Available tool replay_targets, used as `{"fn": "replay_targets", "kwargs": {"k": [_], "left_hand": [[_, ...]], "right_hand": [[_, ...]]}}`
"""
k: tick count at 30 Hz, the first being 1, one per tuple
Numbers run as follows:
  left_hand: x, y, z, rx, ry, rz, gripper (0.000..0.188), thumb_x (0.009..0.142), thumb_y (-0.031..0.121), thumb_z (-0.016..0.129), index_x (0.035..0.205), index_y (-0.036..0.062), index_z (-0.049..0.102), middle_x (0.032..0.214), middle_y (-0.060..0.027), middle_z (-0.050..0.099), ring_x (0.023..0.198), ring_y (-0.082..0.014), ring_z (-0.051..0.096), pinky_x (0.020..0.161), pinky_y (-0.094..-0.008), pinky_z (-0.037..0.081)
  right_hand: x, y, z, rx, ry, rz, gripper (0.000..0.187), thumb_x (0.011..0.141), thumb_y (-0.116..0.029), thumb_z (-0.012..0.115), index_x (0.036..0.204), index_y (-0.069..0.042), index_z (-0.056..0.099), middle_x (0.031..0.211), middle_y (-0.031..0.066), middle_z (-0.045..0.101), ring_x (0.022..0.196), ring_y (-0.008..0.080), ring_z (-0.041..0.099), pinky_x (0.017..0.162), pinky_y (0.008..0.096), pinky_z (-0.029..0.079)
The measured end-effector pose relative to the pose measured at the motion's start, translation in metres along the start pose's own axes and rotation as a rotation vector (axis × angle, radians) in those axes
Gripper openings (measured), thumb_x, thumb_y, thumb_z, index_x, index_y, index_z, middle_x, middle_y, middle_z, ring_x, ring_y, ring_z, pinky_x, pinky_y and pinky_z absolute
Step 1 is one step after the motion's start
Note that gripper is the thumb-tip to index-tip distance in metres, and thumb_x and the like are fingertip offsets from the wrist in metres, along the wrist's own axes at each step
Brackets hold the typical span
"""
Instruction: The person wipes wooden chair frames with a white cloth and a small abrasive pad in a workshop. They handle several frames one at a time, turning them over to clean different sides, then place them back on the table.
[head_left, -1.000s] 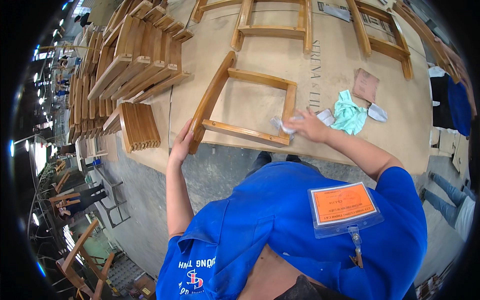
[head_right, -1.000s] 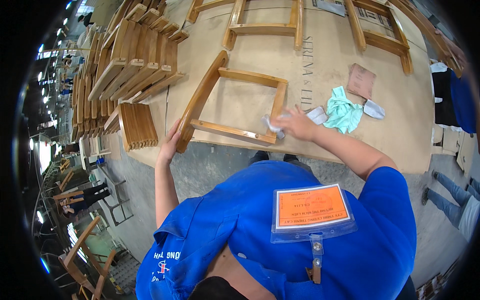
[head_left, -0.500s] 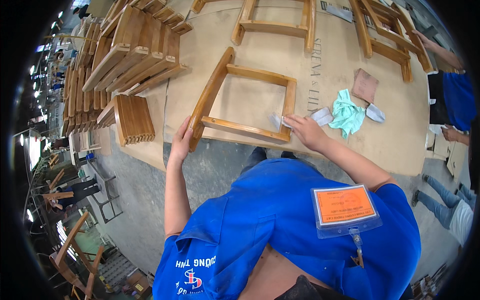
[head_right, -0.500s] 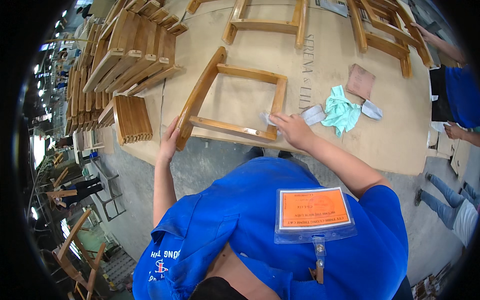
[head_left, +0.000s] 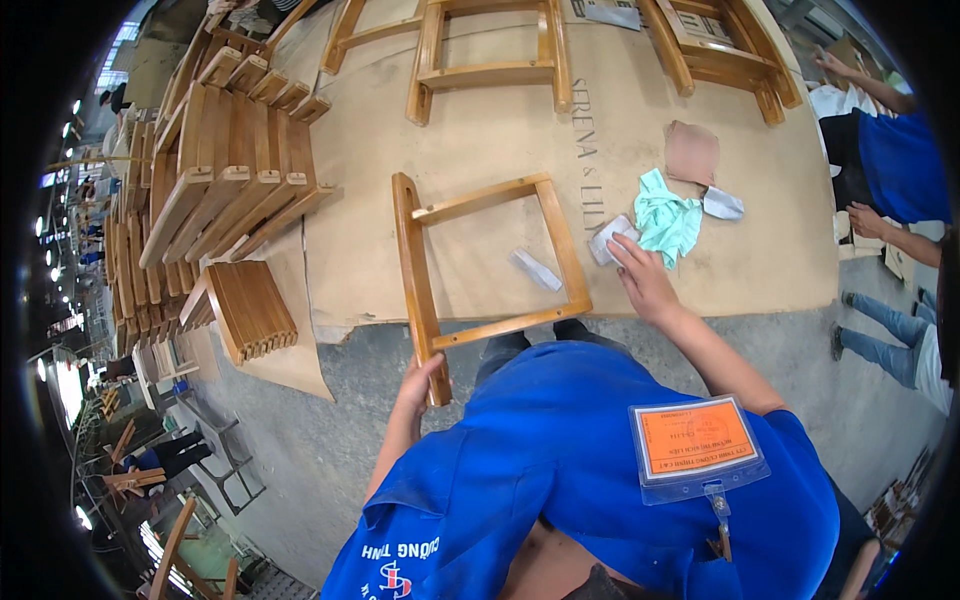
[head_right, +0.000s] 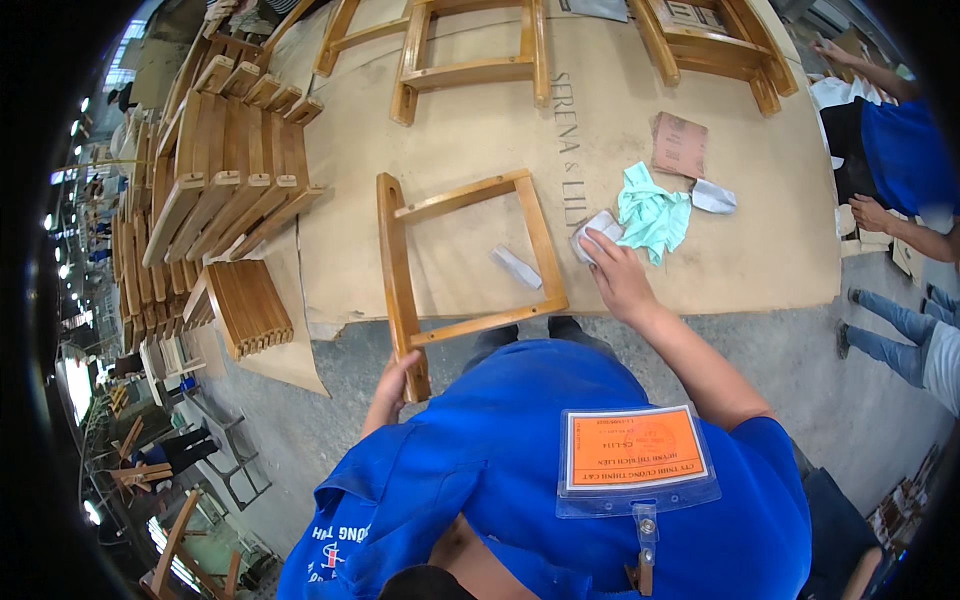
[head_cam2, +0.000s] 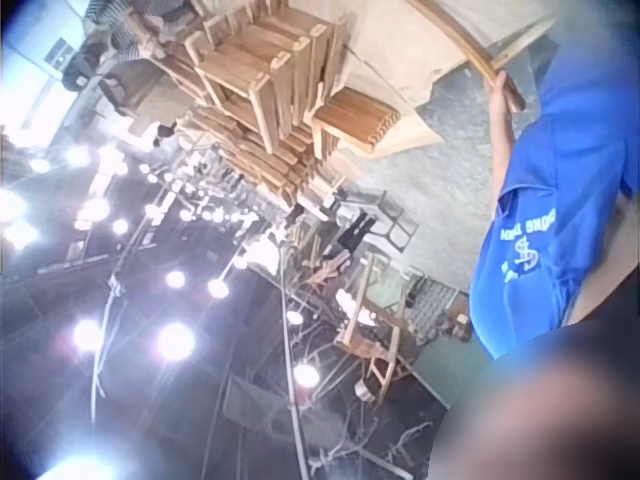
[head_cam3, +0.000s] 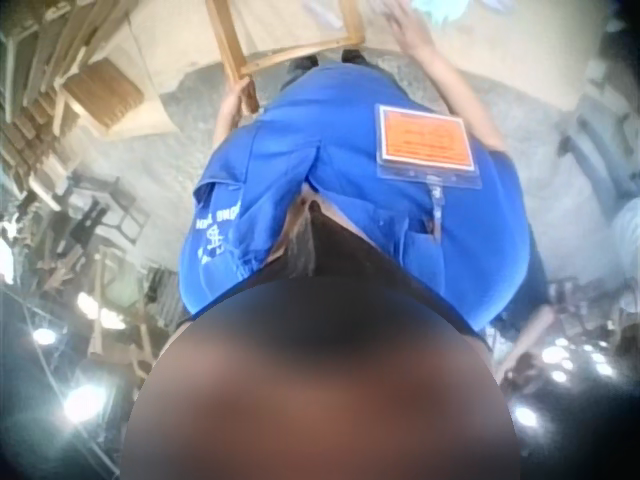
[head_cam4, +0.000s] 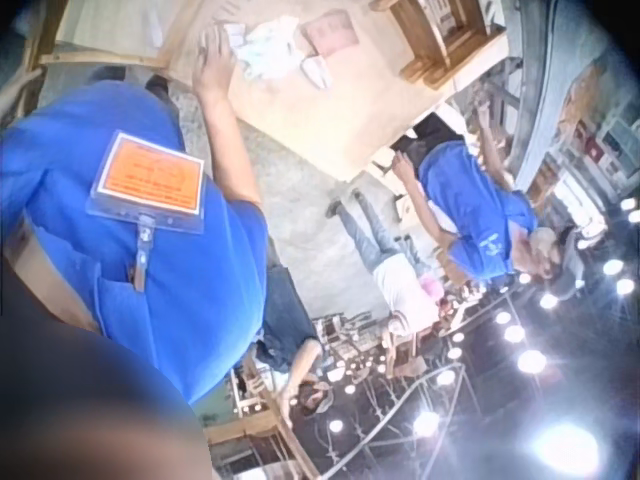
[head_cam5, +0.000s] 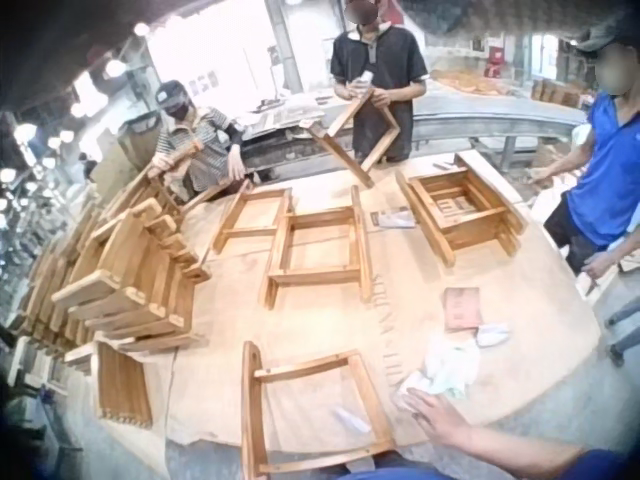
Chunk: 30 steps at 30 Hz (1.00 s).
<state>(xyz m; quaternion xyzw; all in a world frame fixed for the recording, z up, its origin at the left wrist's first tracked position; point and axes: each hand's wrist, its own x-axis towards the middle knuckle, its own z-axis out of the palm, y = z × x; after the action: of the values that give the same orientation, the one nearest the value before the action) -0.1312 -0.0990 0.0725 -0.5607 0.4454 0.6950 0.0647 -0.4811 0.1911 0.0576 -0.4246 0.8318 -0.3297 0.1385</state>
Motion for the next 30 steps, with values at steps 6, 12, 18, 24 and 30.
{"fn": "replay_targets", "kwargs": {"k": [6, 12, 18, 24, 30], "left_hand": [[-0.017, 0.027, 0.001, -0.449, -0.195, -0.104, 0.055, 0.088, 0.060, 0.046, 0.116, 0.0123, 0.049, 0.086, -0.0123, 0.056, 0.056, -0.0221, 0.055, 0.049, -0.0337, 0.049], [-0.039, 0.035, 0.017, -0.516, -0.191, 0.028, 0.057, 0.084, 0.068, 0.045, 0.103, 0.0144, 0.050, 0.074, -0.0072, 0.050, 0.049, -0.0166, 0.045, 0.043, -0.0272, 0.037], [-0.031, 0.027, 0.037, -0.552, -0.028, 0.249, 0.050, 0.087, 0.057, 0.050, 0.111, 0.0136, 0.045, 0.075, -0.0074, 0.050, 0.051, -0.0178, 0.047, 0.044, -0.0305, 0.040], [-0.002, 0.006, 0.068, -0.253, 0.211, 0.509, 0.044, 0.094, 0.046, 0.049, 0.119, 0.0113, 0.039, 0.082, -0.0094, 0.052, 0.056, -0.0206, 0.054, 0.048, -0.0336, 0.048], [-0.019, 0.000, 0.070, -0.211, 0.134, 0.491, 0.049, 0.094, 0.045, 0.051, 0.126, 0.0117, 0.034, 0.090, -0.0102, 0.051, 0.063, -0.0225, 0.056, 0.053, -0.0362, 0.049]], "right_hand": [[0.004, -0.033, -0.021, 0.081, -0.186, -0.102, 0.046, 0.084, -0.003, 0.055, 0.130, -0.010, 0.051, 0.134, 0.0099, 0.050, 0.106, 0.0346, 0.051, 0.093, 0.0407, 0.041], [0.019, -0.050, -0.013, 0.086, -0.089, -0.166, 0.044, 0.084, -0.002, 0.054, 0.127, -0.008, 0.053, 0.130, 0.0106, 0.053, 0.110, 0.0334, 0.052, 0.093, 0.0402, 0.041], [0.037, -0.026, 0.016, 0.141, 0.037, -0.167, 0.042, 0.085, -0.005, 0.054, 0.127, -0.009, 0.054, 0.130, 0.0108, 0.055, 0.112, 0.0308, 0.053, 0.092, 0.0394, 0.041], [0.059, -0.049, 0.095, -0.041, -0.138, -0.019, 0.043, 0.087, -0.013, 0.053, 0.130, -0.016, 0.052, 0.133, 0.0033, 0.054, 0.106, 0.0326, 0.055, 0.091, 0.0401, 0.043], [0.043, -0.064, 0.160, -0.145, -0.050, -0.137, 0.044, 0.086, -0.018, 0.056, 0.131, -0.019, 0.053, 0.135, -0.0007, 0.053, 0.104, 0.0356, 0.053, 0.091, 0.0440, 0.045]]}}
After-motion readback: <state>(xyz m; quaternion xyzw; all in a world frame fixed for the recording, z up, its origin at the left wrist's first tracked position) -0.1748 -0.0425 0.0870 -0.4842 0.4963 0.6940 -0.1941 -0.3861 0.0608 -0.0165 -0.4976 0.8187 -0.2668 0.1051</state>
